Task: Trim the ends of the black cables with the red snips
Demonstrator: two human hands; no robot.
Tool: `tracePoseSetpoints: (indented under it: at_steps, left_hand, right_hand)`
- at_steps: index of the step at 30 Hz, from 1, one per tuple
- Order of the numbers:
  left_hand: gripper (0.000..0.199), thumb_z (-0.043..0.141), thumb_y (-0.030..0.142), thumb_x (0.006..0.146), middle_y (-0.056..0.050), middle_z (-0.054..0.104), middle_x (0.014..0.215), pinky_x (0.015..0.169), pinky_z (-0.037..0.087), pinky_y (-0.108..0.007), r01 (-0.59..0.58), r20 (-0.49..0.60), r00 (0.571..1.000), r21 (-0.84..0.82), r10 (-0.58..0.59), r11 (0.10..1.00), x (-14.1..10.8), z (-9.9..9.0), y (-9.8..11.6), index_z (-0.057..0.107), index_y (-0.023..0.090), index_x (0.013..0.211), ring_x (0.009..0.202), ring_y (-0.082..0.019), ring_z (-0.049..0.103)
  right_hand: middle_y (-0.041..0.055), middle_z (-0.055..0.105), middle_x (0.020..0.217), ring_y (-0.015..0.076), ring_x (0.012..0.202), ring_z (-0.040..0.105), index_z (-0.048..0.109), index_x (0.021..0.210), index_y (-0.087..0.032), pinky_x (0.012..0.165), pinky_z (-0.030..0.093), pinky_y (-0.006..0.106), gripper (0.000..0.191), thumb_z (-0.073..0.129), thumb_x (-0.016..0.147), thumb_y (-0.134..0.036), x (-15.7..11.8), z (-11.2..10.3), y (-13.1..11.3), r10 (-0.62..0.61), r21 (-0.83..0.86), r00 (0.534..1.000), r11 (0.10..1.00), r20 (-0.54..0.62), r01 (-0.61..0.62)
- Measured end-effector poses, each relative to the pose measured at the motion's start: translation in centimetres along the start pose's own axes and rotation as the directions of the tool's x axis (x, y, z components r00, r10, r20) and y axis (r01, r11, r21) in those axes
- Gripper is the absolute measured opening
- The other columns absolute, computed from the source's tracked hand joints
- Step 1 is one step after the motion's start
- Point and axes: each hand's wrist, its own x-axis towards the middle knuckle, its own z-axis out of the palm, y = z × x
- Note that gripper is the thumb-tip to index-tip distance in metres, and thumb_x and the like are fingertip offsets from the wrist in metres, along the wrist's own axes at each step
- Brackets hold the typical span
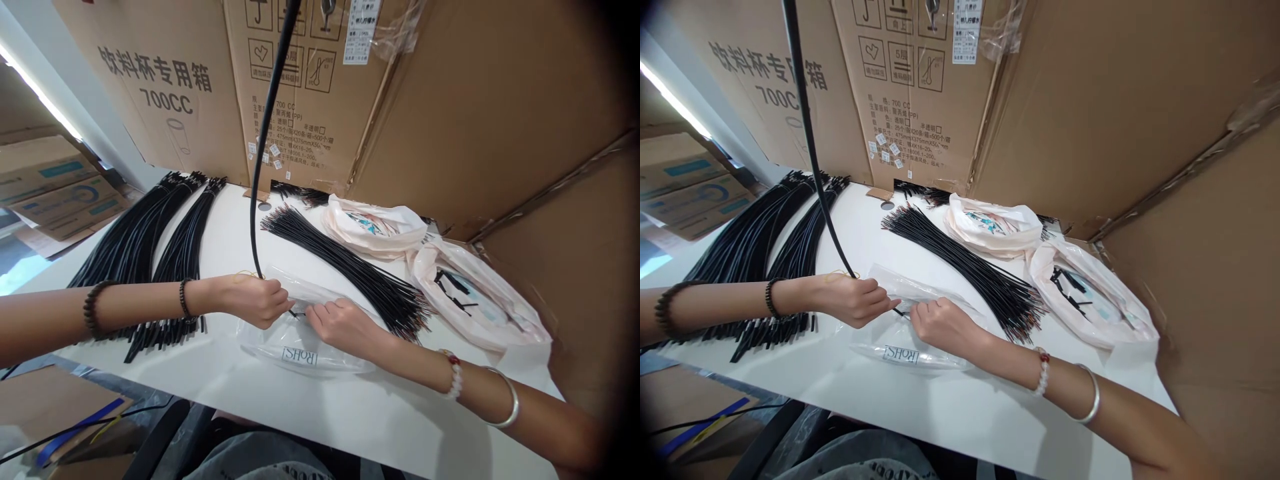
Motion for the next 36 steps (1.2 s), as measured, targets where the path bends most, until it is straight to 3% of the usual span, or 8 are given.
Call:
tracePoseSetpoints:
  at_steps: [5, 10, 17, 21, 24, 31, 34, 36]
  left_hand:
    - [0.013, 0.051, 0.006, 0.081, -0.001, 0.051, 0.069, 0.062, 0.023, -0.027, 0.019, -0.01, 1.0, 0.015, -0.018, 1.0, 0.0, -0.3, -0.4, 0.058, 0.012, 0.091, 0.059, -0.007, 0.036]
    - [0.012, 0.053, 0.009, 0.082, -0.001, 0.05, 0.068, 0.057, 0.018, -0.028, 0.031, -0.017, 0.999, 0.049, -0.03, 0.998, 0.1, -1.1, -0.4, 0.059, 0.012, 0.092, 0.057, -0.007, 0.036]
    - [0.011, 0.055, 0.012, 0.081, -0.002, 0.05, 0.068, 0.056, 0.019, -0.028, 0.015, -0.018, 1.0, 0.065, -0.014, 0.998, 0.3, -1.5, -0.1, 0.06, 0.011, 0.091, 0.057, -0.007, 0.037]
    - [0.012, 0.054, 0.012, 0.082, -0.002, 0.051, 0.07, 0.057, 0.022, -0.028, 0.0, -0.006, 1.0, 0.073, 0.0, 0.997, 0.2, -1.7, 0.0, 0.058, 0.012, 0.093, 0.058, -0.007, 0.036]
    - [0.012, 0.053, 0.012, 0.082, -0.002, 0.05, 0.07, 0.056, 0.021, -0.028, 0.004, 0.002, 1.0, 0.083, -0.004, 0.997, 0.1, -1.8, -0.1, 0.057, 0.012, 0.094, 0.058, -0.007, 0.036]
    - [0.018, 0.054, 0.009, 0.08, -0.001, 0.049, 0.069, 0.057, 0.018, -0.028, 0.02, -0.006, 1.0, 0.097, -0.019, 0.995, -0.4, -1.7, -0.3, 0.059, 0.01, 0.097, 0.058, -0.007, 0.034]
    - [0.016, 0.054, 0.01, 0.081, -0.002, 0.048, 0.068, 0.057, 0.017, -0.029, 0.02, 0.0, 1.0, 0.082, -0.02, 0.996, -0.5, -1.6, -0.2, 0.058, 0.01, 0.097, 0.058, -0.007, 0.033]
    - [0.015, 0.053, 0.011, 0.081, -0.002, 0.048, 0.069, 0.057, 0.016, -0.028, 0.022, 0.005, 1.0, 0.076, -0.022, 0.997, -0.5, -1.6, -0.2, 0.057, 0.011, 0.096, 0.058, -0.007, 0.034]
  right_hand:
    - [0.0004, 0.054, 0.065, 0.0066, 0.056, 0.046, 0.042, 0.08, -0.013, 0.058, 0.007, 0.028, 0.013, 0.039, 0.089, -0.004, -0.2, -0.7, 0.7, 0.094, 0.053, 0.994, 0.994, 0.061, -0.098]
    - [0.0006, 0.062, 0.074, 0.0091, 0.059, 0.055, 0.054, 0.092, -0.015, 0.057, 0.007, 0.026, 0.009, 0.05, 0.093, -0.023, -1.6, -3.0, 1.4, 0.223, 0.115, 0.959, 0.963, 0.175, -0.244]
    - [-0.0015, 0.066, 0.075, 0.0097, 0.056, 0.056, 0.061, 0.091, -0.018, 0.053, 0.007, 0.026, 0.014, 0.054, 0.092, -0.03, -2.2, -4.0, 1.1, 0.271, 0.193, 0.848, 0.9, 0.455, -0.391]
    - [-0.0009, 0.068, 0.085, 0.009, 0.064, 0.059, 0.061, 0.1, -0.021, 0.055, 0.01, 0.024, 0.018, 0.049, 0.095, -0.033, -1.8, -4.7, 1.7, 0.266, 0.231, 0.79, 0.862, 0.553, -0.452]
    - [-0.0002, 0.069, 0.091, 0.0101, 0.071, 0.062, 0.061, 0.106, -0.022, 0.056, 0.011, 0.024, 0.021, 0.046, 0.096, -0.034, -1.4, -5.4, 1.8, 0.295, 0.233, 0.751, 0.829, 0.59, -0.509]
    - [0.007, 0.067, 0.086, 0.0125, 0.067, 0.06, 0.064, 0.1, -0.014, 0.057, 0.01, 0.025, 0.022, 0.047, 0.094, -0.026, -1.6, -5.3, 0.4, 0.363, 0.244, 0.687, 0.747, 0.629, -0.618]
    - [0.0074, 0.066, 0.081, 0.0118, 0.065, 0.057, 0.065, 0.092, -0.014, 0.059, 0.011, 0.024, 0.017, 0.053, 0.089, -0.025, -1.8, -5.5, 0.4, 0.416, 0.302, 0.666, 0.657, 0.619, -0.691]
    - [0.0068, 0.067, 0.086, 0.0125, 0.069, 0.057, 0.065, 0.099, -0.016, 0.061, 0.012, 0.023, 0.021, 0.05, 0.091, -0.03, -1.7, -5.7, 0.9, 0.502, 0.351, 0.633, 0.546, 0.59, -0.76]
